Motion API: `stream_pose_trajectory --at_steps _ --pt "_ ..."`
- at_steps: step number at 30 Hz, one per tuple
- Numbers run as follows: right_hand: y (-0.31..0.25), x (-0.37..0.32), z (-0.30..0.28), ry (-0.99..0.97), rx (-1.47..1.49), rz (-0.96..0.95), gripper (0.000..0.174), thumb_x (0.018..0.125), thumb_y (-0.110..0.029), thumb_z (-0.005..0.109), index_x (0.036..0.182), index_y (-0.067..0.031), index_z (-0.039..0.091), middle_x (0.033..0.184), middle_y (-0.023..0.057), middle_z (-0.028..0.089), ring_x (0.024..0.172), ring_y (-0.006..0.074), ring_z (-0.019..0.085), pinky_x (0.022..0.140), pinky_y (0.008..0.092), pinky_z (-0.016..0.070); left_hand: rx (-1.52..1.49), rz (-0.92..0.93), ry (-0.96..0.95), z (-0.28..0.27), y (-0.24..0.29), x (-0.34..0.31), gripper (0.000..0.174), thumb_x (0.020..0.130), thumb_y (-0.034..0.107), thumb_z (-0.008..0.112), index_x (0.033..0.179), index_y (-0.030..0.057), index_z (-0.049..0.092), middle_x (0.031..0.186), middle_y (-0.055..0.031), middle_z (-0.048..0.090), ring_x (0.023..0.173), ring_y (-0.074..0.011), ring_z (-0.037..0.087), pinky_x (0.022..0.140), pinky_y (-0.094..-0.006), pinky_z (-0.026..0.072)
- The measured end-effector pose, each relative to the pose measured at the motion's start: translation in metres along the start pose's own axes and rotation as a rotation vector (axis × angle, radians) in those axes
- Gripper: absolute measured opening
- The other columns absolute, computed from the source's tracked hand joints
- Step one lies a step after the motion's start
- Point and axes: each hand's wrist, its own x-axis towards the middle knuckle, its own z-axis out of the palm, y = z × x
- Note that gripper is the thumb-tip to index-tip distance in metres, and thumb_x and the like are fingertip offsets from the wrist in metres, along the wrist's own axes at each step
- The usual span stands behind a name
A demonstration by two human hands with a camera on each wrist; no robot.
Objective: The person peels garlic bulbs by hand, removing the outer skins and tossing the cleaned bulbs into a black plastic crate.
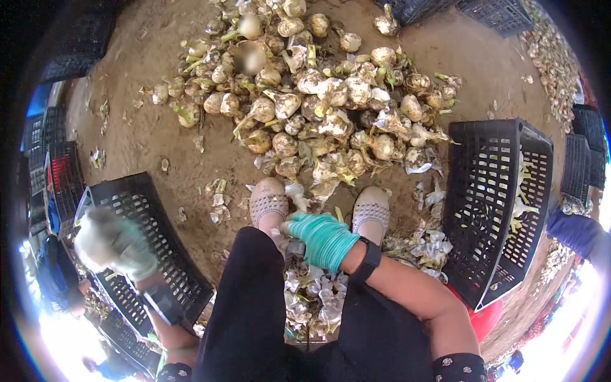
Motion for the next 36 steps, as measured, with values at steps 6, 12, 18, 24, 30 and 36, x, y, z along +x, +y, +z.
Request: stream_pose_trajectory --at_steps 6,12,18,24,30,36 --pt "0.008 0.011 0.008 -0.084 0.016 0.127 0.049 0.053 -0.002 0.065 0.101 -0.0058 0.056 0.107 0.0137 0.053 0.090 0.0309 0.054 0.076 0.0344 0.0456 0.234 0.294 0.363 -0.035 0.001 -0.026 0.049 0.081 0.035 0.047 0.118 0.0023 0.041 0.114 -0.0127 0.048 0.092 -0.0261 0.049 0.084 -0.0388 0.0409" --pt "0.012 0.004 0.005 0.050 0.221 0.142 0.038 0.062 0.003 0.055 0.100 -0.0044 0.057 0.097 0.0154 0.056 0.082 0.0297 0.057 0.069 0.0328 0.0467 1.982 -0.495 0.849 -0.142 -0.103 0.033 0.038 0.077 0.022 0.056 0.108 -0.0004 0.052 0.089 -0.0091 0.061 0.077 -0.0164 0.057 0.066 -0.0265 0.0457" --pt "0.024 -0.001 -0.006 0.088 0.384 0.427 0.037 0.066 0.000 0.055 0.103 -0.0031 0.055 0.096 0.0187 0.056 0.082 0.0316 0.056 0.072 0.0362 0.0454 2.646 -0.608 0.531 -0.173 -0.123 0.054 0.028 0.071 0.022 0.059 0.093 0.0058 0.058 0.083 -0.0176 0.060 0.078 -0.0306 0.059 0.071 -0.0348 0.0456" --pt "0.026 0.006 -0.039 0.685 -0.177 0.044 0.043 0.067 -0.014 0.061 0.107 -0.0021 0.051 0.101 0.0187 0.054 0.089 0.0335 0.053 0.077 0.0378 0.0432 2.202 -0.716 0.354 -0.106 -0.167 0.063 0.024 0.067 -0.002 0.056 0.091 -0.0014 0.059 0.081 -0.0083 0.062 0.075 -0.0115 0.059 0.070 -0.0239 0.0461" --pt "0.028 -0.007 -0.041 0.567 0.457 0.371 0.027 0.075 -0.021 0.059 0.088 0.0019 0.054 0.074 0.0137 0.057 0.063 0.0300 0.053 0.062 0.0343 0.0448 1.612 -0.694 0.544 -0.101 -0.194 0.071 0.051 0.063 -0.002 0.061 0.112 0.0009 0.048 0.099 -0.0070 0.055 0.091 -0.0130 0.052 0.079 -0.0251 0.0428" --pt "0.017 -0.008 -0.057 0.532 0.442 0.597 0.020 0.077 -0.017 0.055 0.069 0.0017 0.053 0.057 0.0168 0.049 0.053 0.0298 0.048 0.051 0.0360 0.0401 2.361 -0.633 -0.039 -0.113 -0.215 0.062 0.067 0.052 0.010 0.073 0.113 0.0042 0.046 0.102 -0.0152 0.051 0.096 -0.0301 0.050 0.082 -0.0333 0.0420"
